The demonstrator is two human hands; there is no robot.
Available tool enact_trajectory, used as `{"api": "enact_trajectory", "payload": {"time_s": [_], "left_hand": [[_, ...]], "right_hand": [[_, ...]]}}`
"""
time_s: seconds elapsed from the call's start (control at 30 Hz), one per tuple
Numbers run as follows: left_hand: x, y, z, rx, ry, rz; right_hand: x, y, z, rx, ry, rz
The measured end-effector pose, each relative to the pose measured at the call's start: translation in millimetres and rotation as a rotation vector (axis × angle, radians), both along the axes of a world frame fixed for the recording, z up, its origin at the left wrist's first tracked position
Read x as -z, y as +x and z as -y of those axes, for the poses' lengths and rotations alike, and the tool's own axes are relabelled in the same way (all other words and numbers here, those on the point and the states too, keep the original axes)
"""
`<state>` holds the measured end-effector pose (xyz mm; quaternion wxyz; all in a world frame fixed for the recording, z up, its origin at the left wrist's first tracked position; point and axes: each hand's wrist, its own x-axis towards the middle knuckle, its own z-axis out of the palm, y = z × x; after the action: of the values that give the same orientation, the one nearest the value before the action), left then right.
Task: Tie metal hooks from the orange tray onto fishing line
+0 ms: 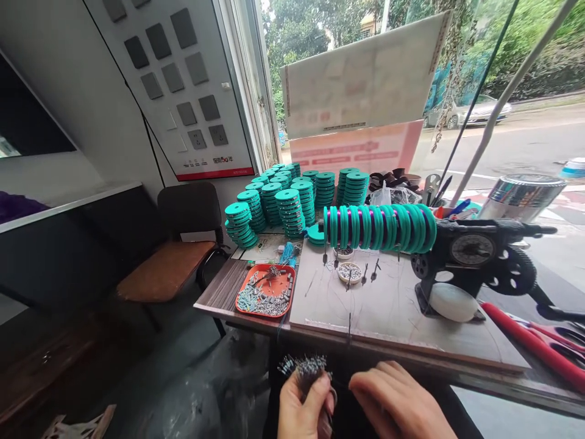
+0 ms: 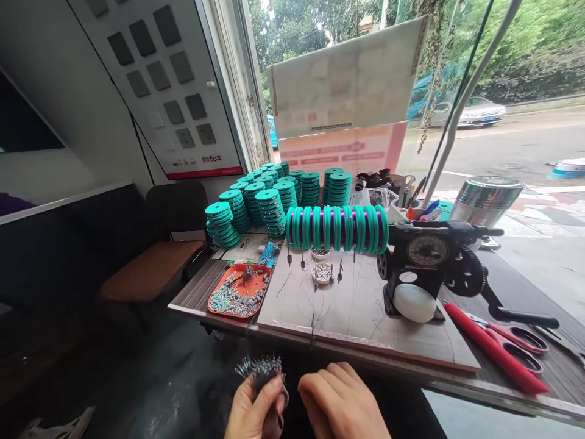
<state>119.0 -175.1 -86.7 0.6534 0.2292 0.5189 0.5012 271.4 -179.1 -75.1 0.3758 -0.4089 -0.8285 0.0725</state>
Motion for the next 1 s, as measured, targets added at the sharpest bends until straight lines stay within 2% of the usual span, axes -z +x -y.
{"api": "enact_trajectory", "payload": {"time_s": [0.13, 0.33, 0.53, 0.77, 1.0], "left_hand": [[-0.7, 0, -1, 0.059, -0.087, 0.091], [-3.2, -1, -2, 0.107, -0.197, 0.180], [-4.7, 2, -2, 0.103, -0.213, 0.195], [-4.6, 0, -3, 0.092, -0.235, 0.221], [-4.7, 1, -4, 0.104, -0.224, 0.233]], "right_hand": [[-0.4, -5, -1, 0.031, 0.021, 0.048], [-4.9, -6, -2, 0.002, -0.069, 0.019], [0.5, -3, -5, -0.043, -0.156, 0.019], [14.1, -6, -3, 0.005, -0.178, -0.028], [15.0, -6, -4, -0.022, -0.185, -0.053]]}}
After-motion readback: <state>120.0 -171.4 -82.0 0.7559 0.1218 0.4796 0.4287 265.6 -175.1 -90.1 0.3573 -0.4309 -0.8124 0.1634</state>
